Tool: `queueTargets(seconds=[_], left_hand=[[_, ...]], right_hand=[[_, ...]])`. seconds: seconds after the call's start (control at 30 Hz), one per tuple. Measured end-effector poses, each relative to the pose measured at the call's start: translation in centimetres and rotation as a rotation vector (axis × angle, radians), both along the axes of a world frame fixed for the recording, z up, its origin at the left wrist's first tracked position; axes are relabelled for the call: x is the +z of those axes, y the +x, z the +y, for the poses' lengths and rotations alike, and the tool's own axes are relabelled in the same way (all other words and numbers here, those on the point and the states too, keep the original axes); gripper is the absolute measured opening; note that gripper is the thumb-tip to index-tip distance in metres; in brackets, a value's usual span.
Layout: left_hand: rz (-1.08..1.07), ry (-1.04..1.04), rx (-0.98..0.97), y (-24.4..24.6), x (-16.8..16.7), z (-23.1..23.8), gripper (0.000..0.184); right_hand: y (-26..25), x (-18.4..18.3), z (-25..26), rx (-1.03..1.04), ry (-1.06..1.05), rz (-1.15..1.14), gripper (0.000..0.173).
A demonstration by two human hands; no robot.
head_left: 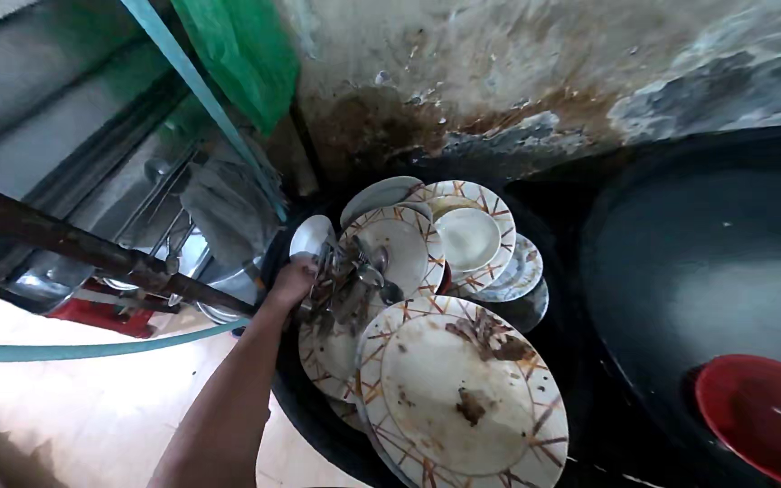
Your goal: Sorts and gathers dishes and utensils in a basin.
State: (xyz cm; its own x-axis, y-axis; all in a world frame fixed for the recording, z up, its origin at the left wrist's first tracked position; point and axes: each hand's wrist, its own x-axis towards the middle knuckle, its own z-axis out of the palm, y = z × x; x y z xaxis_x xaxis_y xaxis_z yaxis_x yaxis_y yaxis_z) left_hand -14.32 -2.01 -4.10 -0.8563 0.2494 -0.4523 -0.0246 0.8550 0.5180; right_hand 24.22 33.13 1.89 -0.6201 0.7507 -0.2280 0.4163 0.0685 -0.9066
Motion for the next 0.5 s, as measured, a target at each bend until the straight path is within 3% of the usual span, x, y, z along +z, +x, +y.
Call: queueTargets(seconds=[0.13, 0.23, 0.33, 0.4, 0.5], left_hand=[[-0.07, 0.354, 0.324, 1.1, 1.2, -0.8, 0.033], [-0.015, 0.35, 0.309, 3.1, 3.7, 0.3, 0.034], [-0.099, 0.233, -0.036, 8.5, 7.1, 3.6, 0.031], [-0.21, 0.237, -0.306, 12.0, 8.1, 6.2, 0.029], [-0.338, 0.207, -0.641, 14.1, 9.7, 9.0, 0.046]], right_hand=[[1.2, -2.1, 1.5, 0.031, -0.002, 0.035, 0.052], [2.1, -3.4, 3.1, 0.156, 0.002, 0.132, 0.052], [0.5, -1.6, 1.7, 0.08, -0.149, 0.222, 0.046], [0.6, -1.3, 1.6, 0.112, -0.116, 0.209, 0.045], [-0.2, 0.4, 0.5, 0.041, -0.115, 0.128, 0.047]])
